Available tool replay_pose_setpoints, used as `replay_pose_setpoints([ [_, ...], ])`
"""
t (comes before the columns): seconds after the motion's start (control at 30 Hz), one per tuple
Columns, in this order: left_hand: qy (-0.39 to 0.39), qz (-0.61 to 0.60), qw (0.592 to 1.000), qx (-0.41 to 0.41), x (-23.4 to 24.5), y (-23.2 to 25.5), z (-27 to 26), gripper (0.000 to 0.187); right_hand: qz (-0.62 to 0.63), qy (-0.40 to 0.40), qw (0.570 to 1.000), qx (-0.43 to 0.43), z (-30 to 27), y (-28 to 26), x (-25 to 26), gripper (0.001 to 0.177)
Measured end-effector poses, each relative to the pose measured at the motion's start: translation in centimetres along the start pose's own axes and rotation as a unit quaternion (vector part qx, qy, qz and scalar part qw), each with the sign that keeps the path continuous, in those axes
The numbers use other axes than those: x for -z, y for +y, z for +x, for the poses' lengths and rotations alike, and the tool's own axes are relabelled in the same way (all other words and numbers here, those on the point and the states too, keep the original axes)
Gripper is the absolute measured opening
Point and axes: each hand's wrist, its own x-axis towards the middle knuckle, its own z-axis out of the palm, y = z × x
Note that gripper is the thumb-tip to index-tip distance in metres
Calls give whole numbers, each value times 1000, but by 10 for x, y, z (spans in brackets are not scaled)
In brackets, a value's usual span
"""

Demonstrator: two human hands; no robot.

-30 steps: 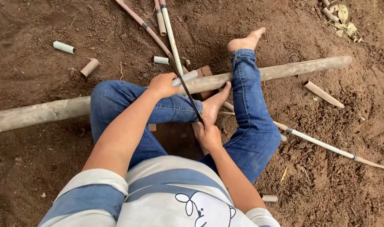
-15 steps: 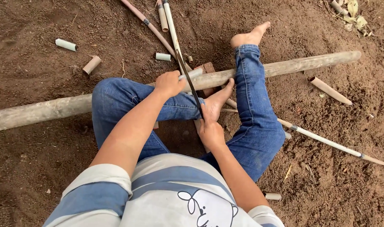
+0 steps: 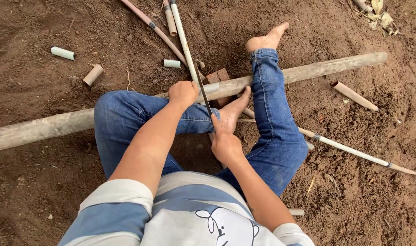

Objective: The person sits on the ground and uses a hand saw to cut a long bamboo pole that is secured between their legs. The task involves repetitive sawing motions to slice through the bamboo, with cut pieces and other bamboo segments visible on the surrounding dirt.

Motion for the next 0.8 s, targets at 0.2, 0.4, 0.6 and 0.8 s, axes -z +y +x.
replay_pose_setpoints([
  [0.2,-20,11,1000,3,2,3,-2,58,-48,-28,998,-3,-5,-13,8,66],
  [0.4,3,3,1000,-26,4,3,-4,55,-79,-35,996,6,-4,-9,3,67],
  [0.6,17,42,995,-93,11,14,-17,62,6,-14,1000,-23,5,-1,2,68],
  [0.8,35,42,997,-51,-5,6,-3,62,17,-39,998,-37,-5,-37,45,67],
])
